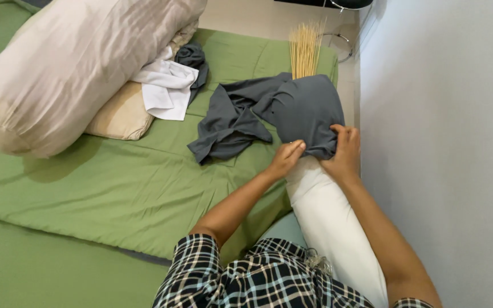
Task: Put a grey fabric cover onto a long white bolster pillow after cleaning it with a stick.
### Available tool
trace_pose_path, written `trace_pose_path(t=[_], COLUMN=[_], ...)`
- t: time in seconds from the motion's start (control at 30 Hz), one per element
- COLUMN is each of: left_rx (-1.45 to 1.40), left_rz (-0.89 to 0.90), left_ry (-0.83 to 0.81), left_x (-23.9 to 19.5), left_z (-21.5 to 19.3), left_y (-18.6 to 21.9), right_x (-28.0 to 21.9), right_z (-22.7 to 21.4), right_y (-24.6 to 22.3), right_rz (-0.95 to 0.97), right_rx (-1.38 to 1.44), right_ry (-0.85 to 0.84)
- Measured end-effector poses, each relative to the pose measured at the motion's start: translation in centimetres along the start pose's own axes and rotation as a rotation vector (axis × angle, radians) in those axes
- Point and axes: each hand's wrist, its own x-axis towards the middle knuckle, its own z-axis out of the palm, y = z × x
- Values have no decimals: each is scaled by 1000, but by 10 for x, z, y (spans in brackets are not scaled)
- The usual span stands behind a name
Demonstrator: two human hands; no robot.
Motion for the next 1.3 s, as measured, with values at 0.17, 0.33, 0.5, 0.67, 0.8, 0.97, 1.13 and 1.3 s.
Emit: trace_pose_path(t=[0.17, 0.33, 0.5, 0.67, 0.8, 0.97, 1.13, 1.3], left_rx=[-151, -167, -258, 12, 173, -238, -392, -545], left_rz=[-61, -86, -182, -383, -267, -613, -658, -685], left_ry=[-289, -470, 223, 425, 604, 474, 338, 256], left_x=[-19, -27, -40, -86, -106, -58, -1, 37], left_z=[23, 24, -3, -27, -12, -10, -1, -6], left_y=[9, 16, -47, -78, -106, -66, -33, -122], right_x=[-17, -14, 0, -60, -114, -29, 44, 47], right_z=[33, 36, 7, 45, 104, -9, -130, -93], right_y=[52, 63, 85, 168, 209, 76, -105, -109], right_rz=[10, 74, 217, 725, 660, 586, 227, 27], right_rx=[13, 37, 932, 497, 947, 766, 314, -395], right_ry=[17, -8, -393, -605, -881, -755, -479, -602])
